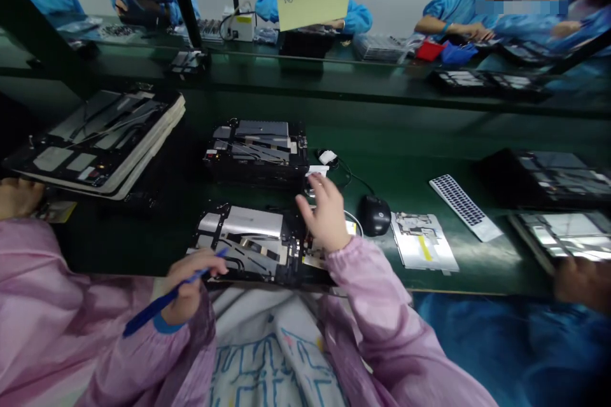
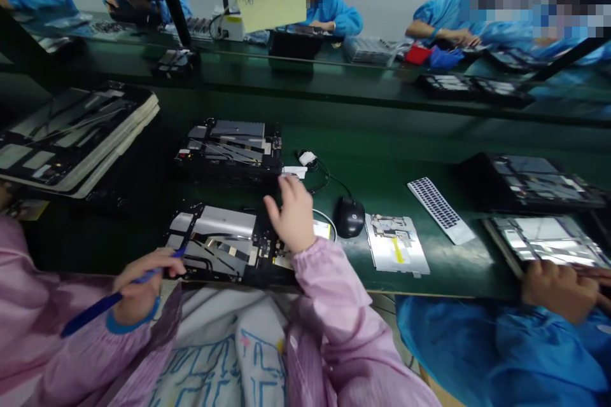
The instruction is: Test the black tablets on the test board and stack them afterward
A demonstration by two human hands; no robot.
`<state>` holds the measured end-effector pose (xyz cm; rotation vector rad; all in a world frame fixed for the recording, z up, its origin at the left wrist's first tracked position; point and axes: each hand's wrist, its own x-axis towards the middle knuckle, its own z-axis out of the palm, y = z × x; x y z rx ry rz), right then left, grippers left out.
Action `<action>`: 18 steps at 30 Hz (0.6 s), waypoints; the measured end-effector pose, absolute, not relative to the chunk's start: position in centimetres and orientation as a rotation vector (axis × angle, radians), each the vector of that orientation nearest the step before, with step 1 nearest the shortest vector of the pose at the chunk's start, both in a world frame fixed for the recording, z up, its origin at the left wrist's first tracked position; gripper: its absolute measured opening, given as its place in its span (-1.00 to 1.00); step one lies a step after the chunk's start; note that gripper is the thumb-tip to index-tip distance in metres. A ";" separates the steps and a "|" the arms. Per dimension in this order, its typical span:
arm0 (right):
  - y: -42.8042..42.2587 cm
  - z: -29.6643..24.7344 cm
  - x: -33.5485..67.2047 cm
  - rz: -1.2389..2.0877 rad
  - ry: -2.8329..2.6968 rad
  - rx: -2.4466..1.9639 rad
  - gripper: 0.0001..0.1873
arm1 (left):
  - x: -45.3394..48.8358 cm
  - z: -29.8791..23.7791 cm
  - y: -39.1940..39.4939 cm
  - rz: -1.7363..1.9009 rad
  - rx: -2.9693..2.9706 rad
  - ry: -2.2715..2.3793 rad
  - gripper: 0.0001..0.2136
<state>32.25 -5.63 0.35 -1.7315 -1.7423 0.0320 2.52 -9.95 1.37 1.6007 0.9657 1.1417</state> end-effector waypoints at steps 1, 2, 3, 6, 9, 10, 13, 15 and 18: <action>-4.8 0.1 33.4 -0.014 -1.708 -1.799 -0.45 | 3.8 1.7 -10.2 1.057 1.703 0.846 -0.44; -4.0 -0.4 34.3 -0.029 -1.717 -1.851 -0.46 | 5.2 2.0 -10.4 0.941 1.765 0.754 -0.49; -3.4 -0.9 34.9 -0.034 -1.747 -1.894 -0.47 | 6.5 2.2 -10.4 0.852 1.776 0.710 -0.53; -2.6 -2.4 35.6 -0.035 -1.846 -1.969 -0.49 | 9.2 1.8 -10.1 0.715 1.780 0.741 -0.66; -2.5 -3.0 35.4 -0.076 -1.879 -1.992 -0.47 | 10.3 1.0 -9.7 0.668 1.876 0.859 -0.79; -2.5 -3.0 35.3 -0.089 -1.891 -1.995 -0.45 | 10.4 0.8 -9.6 0.649 1.904 0.881 -0.81; -2.4 -3.0 35.3 -0.085 -1.919 -2.009 -0.40 | 10.6 0.8 -9.5 0.598 1.935 0.916 -0.84; -2.3 -3.0 35.3 -0.054 -1.908 -2.012 -0.38 | 10.8 1.1 -9.5 0.548 1.941 0.929 -0.84; -2.7 -2.8 35.5 -0.036 -1.864 -1.983 -0.36 | 11.0 1.5 -9.5 0.467 1.944 0.926 -0.84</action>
